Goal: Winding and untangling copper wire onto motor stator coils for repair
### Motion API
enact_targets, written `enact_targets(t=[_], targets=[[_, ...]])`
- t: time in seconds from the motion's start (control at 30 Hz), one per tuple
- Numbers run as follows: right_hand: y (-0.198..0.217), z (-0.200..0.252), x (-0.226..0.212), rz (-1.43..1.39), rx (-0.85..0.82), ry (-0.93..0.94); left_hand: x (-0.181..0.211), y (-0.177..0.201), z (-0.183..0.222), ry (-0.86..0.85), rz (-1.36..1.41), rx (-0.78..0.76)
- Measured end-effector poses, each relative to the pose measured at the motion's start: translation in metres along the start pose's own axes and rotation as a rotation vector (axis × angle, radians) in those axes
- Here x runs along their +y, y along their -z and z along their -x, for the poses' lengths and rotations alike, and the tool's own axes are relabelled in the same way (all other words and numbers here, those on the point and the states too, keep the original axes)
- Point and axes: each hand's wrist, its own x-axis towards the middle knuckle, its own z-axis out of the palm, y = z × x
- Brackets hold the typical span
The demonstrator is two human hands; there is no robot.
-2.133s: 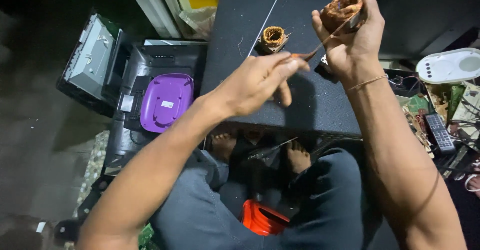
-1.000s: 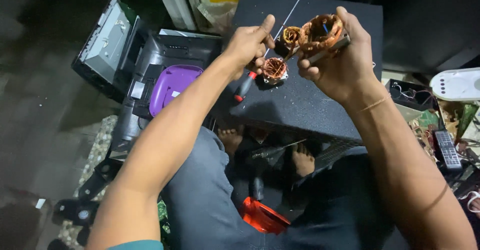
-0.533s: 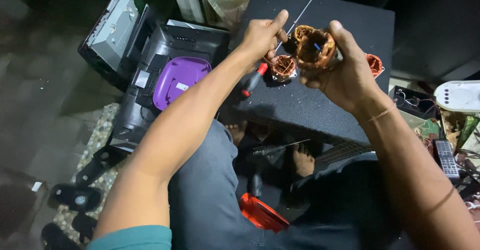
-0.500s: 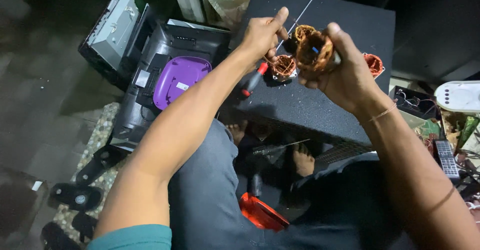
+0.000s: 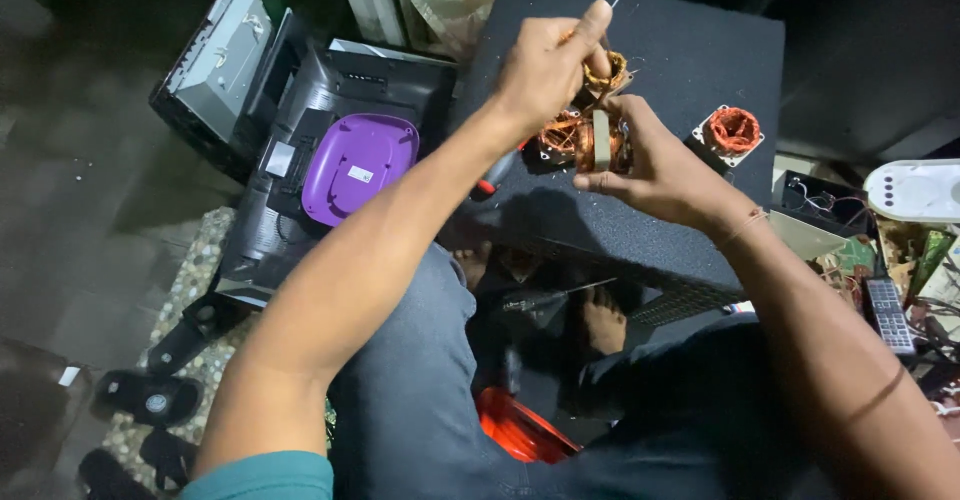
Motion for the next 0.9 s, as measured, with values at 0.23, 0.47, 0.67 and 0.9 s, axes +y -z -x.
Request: enact_targets(t=[0.23, 0.47, 0.67, 0.9], targets=[[-0.001, -0.014, 0.020, 0.187, 0.080, 0.255, 0.024, -0.023, 0.011, 0.131, -0.114, 0.008], [-0.008, -0.025, 0.026, 0.390, 0.167, 0.308, 0.049, -0.029, 0.022, 0.282, -0.178, 0.037], [-0.002, -0.040, 0.041, 0.498, 0.294, 0.456, 0.048, -0.036, 0.027, 0.172, -0.027, 0.084], [0.008, -0.047, 0.066, 0.004, 0.440, 0.420, 0.042, -0.052, 0.053, -0.338, -0.174, -0.315]])
